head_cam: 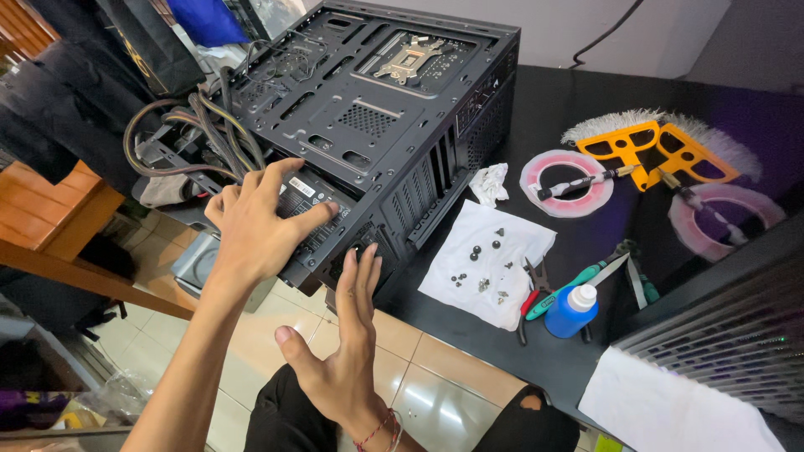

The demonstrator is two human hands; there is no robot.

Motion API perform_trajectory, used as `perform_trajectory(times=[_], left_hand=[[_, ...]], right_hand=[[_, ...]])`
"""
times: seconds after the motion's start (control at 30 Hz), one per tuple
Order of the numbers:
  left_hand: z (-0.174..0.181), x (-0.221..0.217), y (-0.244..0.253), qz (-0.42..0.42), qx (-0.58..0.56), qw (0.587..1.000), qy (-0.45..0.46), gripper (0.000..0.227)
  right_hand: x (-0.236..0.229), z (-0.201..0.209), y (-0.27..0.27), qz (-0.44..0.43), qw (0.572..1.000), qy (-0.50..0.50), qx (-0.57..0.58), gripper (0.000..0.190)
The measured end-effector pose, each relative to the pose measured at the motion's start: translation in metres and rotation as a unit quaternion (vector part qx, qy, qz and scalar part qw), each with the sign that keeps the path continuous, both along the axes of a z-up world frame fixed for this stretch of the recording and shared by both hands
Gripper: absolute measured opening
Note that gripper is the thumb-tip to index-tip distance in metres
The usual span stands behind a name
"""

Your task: The person organizes cables inside a computer case and then installs a power supply unit. They route cables through the case and secure the power supply into its bay.

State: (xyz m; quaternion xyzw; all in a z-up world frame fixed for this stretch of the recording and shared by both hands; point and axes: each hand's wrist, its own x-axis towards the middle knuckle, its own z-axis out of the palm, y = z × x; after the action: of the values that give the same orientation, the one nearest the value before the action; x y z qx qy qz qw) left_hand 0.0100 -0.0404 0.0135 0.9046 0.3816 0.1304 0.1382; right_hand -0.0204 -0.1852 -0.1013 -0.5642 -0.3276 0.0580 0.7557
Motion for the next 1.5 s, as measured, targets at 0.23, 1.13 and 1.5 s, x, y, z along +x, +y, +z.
perform_trajectory(times=[0.23, 1.13, 1.5], left_hand=[[-0.003, 0.001, 0.004, 0.002, -0.001, 1.000, 0.016, 0.075], [-0.003, -0.003, -0.001, 0.001, -0.011, 0.999, -0.047, 0.072], [0.000, 0.000, -0.003, 0.009, -0.016, 1.000, -0.022, 0.073]], right_hand=[[0.001, -0.002, -0.001, 0.005, 1.000, 0.014, 0.000, 0.096], [0.001, 0.007, 0.002, 0.002, 1.000, 0.005, -0.016, 0.098], [0.003, 0.003, 0.005, 0.003, 1.000, 0.006, -0.013, 0.096]])
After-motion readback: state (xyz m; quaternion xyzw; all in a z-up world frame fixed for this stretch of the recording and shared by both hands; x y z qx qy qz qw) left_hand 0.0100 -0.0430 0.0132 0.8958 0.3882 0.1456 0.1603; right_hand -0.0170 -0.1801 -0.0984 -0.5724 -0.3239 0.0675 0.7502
